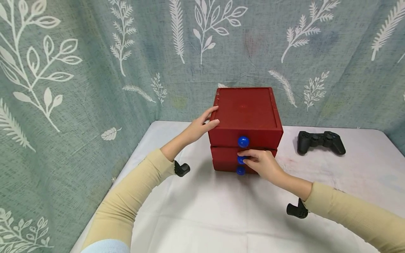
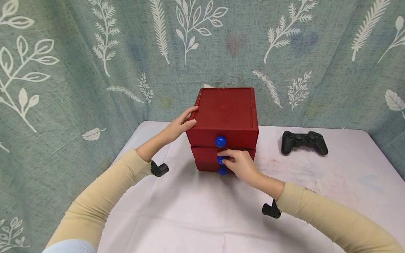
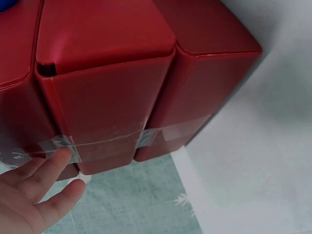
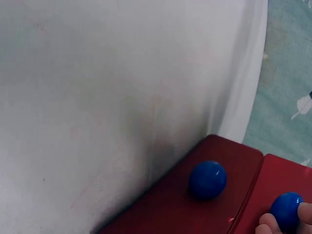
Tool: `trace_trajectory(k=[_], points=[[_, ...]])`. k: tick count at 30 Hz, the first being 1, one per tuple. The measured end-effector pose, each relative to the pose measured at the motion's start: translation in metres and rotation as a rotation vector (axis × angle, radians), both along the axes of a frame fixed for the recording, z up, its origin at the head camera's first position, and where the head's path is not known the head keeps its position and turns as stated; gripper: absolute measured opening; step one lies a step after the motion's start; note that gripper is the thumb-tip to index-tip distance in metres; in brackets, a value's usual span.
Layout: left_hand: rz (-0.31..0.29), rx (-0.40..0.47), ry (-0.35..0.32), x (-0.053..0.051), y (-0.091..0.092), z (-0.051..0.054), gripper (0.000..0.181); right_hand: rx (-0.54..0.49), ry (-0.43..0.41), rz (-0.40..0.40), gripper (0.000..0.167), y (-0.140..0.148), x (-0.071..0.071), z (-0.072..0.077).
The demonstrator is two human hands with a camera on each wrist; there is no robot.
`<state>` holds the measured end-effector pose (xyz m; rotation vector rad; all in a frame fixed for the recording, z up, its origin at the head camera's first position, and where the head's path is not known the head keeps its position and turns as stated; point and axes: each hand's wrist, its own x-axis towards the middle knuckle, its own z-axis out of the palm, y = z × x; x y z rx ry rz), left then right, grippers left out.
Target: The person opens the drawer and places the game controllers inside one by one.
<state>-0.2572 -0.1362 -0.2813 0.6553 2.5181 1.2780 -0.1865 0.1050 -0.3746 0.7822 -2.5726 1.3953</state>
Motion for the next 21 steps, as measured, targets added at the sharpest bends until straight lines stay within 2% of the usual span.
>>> trace_trajectory(k=[5, 6, 9, 13, 17, 21], points=[[0.000, 0.006, 0.005, -0.019, -0.004, -0.018, 0.062, -0.007, -0.003, -0.009, 0.023, 0.000, -0.005, -0.001], [0.001, 0.005, 0.010, -0.020, -0.005, -0.020, 0.062, -0.003, 0.002, -0.008, 0.023, 0.000, -0.006, -0.001], [0.008, 0.001, 0.026, -0.020, -0.005, -0.022, 0.063, 0.006, 0.010, -0.003, 0.022, 0.000, -0.007, 0.000], [0.011, 0.000, 0.038, -0.018, -0.005, -0.022, 0.064, 0.006, -0.026, 0.007, 0.021, 0.000, -0.007, 0.002], [0.011, 0.001, 0.041, -0.019, -0.005, -0.022, 0.063, -0.010, -0.066, -0.002, 0.021, 0.002, -0.003, 0.006], [0.017, -0.007, 0.045, -0.019, -0.005, -0.022, 0.063, -0.049, -0.064, -0.026, 0.021, 0.009, 0.002, 0.010]])
